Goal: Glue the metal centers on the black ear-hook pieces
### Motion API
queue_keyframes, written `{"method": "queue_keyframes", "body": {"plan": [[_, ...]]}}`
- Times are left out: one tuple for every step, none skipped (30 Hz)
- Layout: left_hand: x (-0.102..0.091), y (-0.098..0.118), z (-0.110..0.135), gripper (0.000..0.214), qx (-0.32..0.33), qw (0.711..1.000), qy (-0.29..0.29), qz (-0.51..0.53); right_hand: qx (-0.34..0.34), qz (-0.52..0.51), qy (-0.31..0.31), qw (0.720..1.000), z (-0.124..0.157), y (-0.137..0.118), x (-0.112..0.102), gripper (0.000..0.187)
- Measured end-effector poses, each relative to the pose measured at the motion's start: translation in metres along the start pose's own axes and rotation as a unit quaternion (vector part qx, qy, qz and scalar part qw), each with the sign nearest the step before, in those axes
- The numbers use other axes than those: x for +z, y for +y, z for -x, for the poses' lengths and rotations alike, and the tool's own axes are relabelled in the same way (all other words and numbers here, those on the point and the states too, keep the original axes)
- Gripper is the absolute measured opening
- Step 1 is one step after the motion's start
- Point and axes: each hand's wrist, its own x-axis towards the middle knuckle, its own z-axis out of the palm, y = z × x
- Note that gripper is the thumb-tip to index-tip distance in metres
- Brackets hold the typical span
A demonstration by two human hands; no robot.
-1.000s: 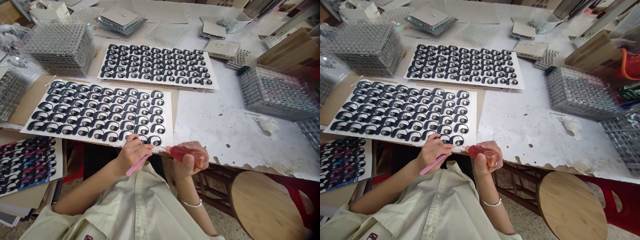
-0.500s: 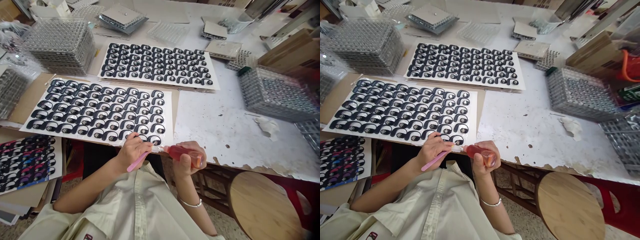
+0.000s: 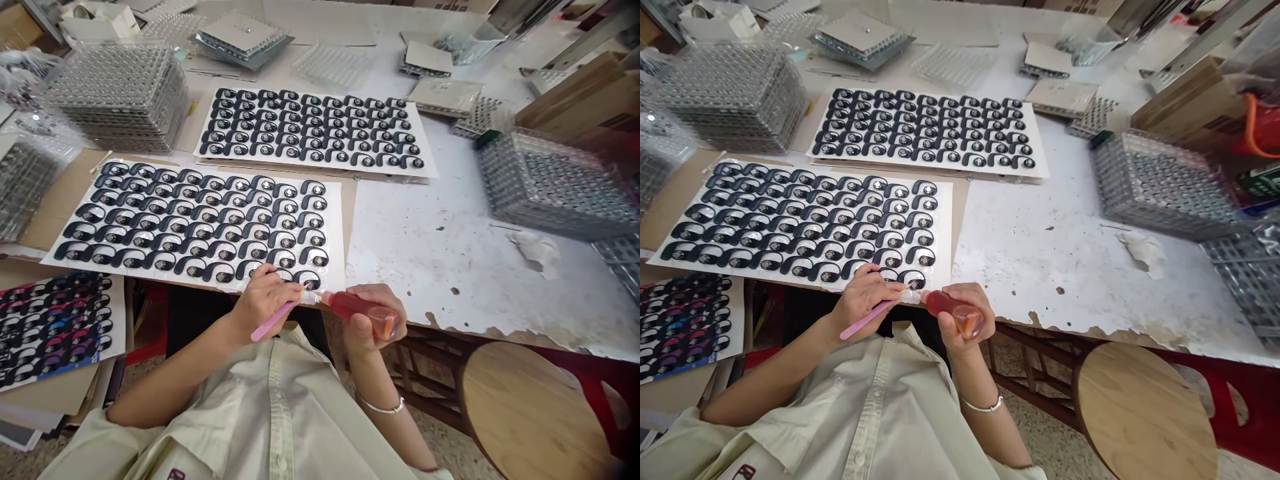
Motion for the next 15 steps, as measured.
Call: {"method": "queue_keyframes", "body": {"plan": [[0.000, 0.000, 0.000, 0.010, -0.001, 1.000, 0.000, 0.002, -0.005, 0.001, -0.002, 1.000, 0.001, 0.000, 0.000, 0.025], [0.000, 0.000, 0.000, 0.010, -0.004, 1.000, 0.000, 0.005, -0.007, 0.003, -0.004, 1.000, 0.001, 0.001, 0.000, 0.026], [0.000, 0.000, 0.000, 0.010, -0.007, 1.000, 0.001, 0.009, -0.010, 0.005, -0.003, 1.000, 0.001, 0.001, 0.001, 0.026], [0.000, 0.000, -0.001, 0.010, -0.011, 1.000, 0.004, 0.015, -0.013, 0.008, 0.001, 1.000, 0.002, 0.001, 0.001, 0.026], [0.000, 0.000, -0.001, 0.011, -0.016, 1.000, 0.007, 0.021, -0.016, 0.011, 0.004, 1.000, 0.002, 0.002, 0.001, 0.026], [-0.001, 0.001, -0.001, 0.010, -0.020, 0.999, 0.014, 0.027, -0.019, 0.014, 0.005, 1.000, 0.002, 0.002, 0.001, 0.026], [-0.002, 0.001, -0.001, 0.010, -0.025, 0.999, 0.025, 0.032, -0.022, 0.017, 0.004, 1.000, 0.002, 0.002, 0.001, 0.026], [-0.004, 0.001, -0.002, 0.010, -0.032, 0.998, 0.039, 0.035, -0.025, 0.019, 0.004, 1.000, 0.002, 0.001, 0.000, 0.026], [-0.006, 0.001, -0.002, 0.009, -0.041, 0.997, 0.055, 0.034, -0.026, 0.020, 0.002, 0.999, 0.002, 0.001, 0.000, 0.026], [-0.009, 0.001, -0.003, 0.008, -0.050, 0.996, 0.072, 0.030, -0.025, 0.022, 0.000, 0.999, 0.001, 0.001, 0.000, 0.026], [-0.013, 0.001, -0.003, 0.008, -0.059, 0.994, 0.090, 0.023, -0.024, 0.023, -0.002, 0.999, 0.001, 0.001, 0.000, 0.026], [-0.017, 0.001, -0.002, 0.008, -0.067, 0.992, 0.107, 0.014, -0.021, 0.025, -0.004, 0.999, 0.000, 0.001, 0.000, 0.026], [-0.022, 0.000, -0.001, 0.009, -0.074, 0.990, 0.121, 0.006, -0.018, 0.027, -0.005, 0.999, 0.000, 0.001, -0.001, 0.026], [-0.027, -0.001, 0.000, 0.010, -0.080, 0.987, 0.136, -0.002, -0.014, 0.030, -0.006, 0.999, 0.000, 0.001, -0.001, 0.025], [-0.032, -0.003, 0.003, 0.012, -0.086, 0.985, 0.150, -0.007, -0.014, 0.031, -0.004, 0.999, 0.000, 0.001, 0.000, 0.025]]}}
